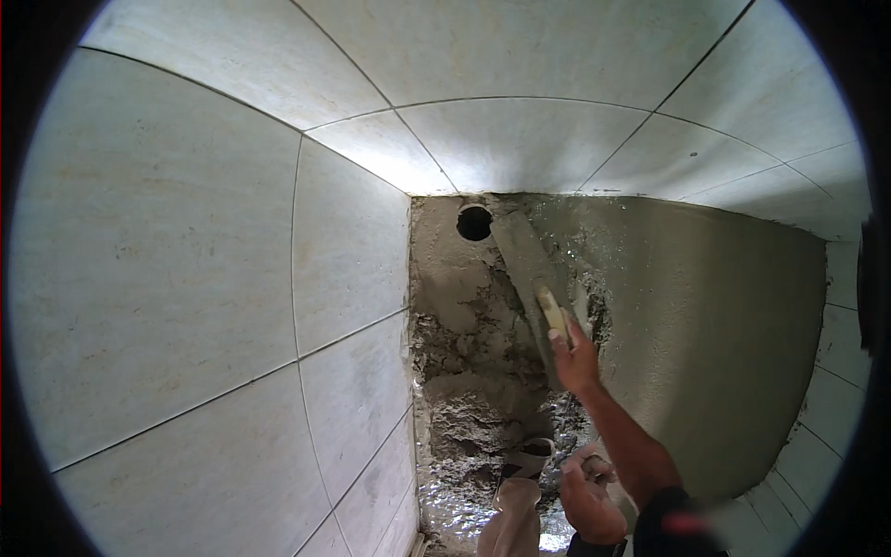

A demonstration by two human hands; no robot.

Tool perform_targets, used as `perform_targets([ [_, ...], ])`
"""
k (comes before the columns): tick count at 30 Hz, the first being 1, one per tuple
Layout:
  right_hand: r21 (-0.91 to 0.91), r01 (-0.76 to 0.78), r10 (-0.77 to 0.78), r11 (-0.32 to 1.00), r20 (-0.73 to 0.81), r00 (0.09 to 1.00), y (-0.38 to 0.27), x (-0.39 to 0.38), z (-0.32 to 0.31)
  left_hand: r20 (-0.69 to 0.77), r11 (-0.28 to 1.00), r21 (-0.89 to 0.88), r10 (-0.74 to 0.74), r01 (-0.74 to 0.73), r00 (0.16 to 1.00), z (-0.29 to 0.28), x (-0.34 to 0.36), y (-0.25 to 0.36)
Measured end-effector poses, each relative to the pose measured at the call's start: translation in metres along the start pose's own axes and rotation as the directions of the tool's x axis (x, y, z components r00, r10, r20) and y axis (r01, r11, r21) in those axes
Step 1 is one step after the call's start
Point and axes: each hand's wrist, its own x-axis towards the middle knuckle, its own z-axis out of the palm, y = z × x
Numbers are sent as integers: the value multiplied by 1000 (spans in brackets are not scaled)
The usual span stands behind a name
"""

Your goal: Smoothing and leveling wet concrete or screed on a bathroom floor using a trowel.

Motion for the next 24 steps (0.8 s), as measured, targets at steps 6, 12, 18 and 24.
perform_targets([
  [6,14,63,-62,998,-41,997,-21,14,35,-100,991,-13,128,-130,987,5,6,18],
  [12,-128,-129,131,983,10,991,-39,32,21,-83,998,46,35,-32,996,3,-3,15],
  [18,-42,-63,60,997,-73,996,-22,20,11,6,999,40,-2,2,1000,-5,-2,11],
  [24,-101,-126,130,987,28,991,-20,27,4,-25,999,54,6,-5,1000,-1,-6,19],
])
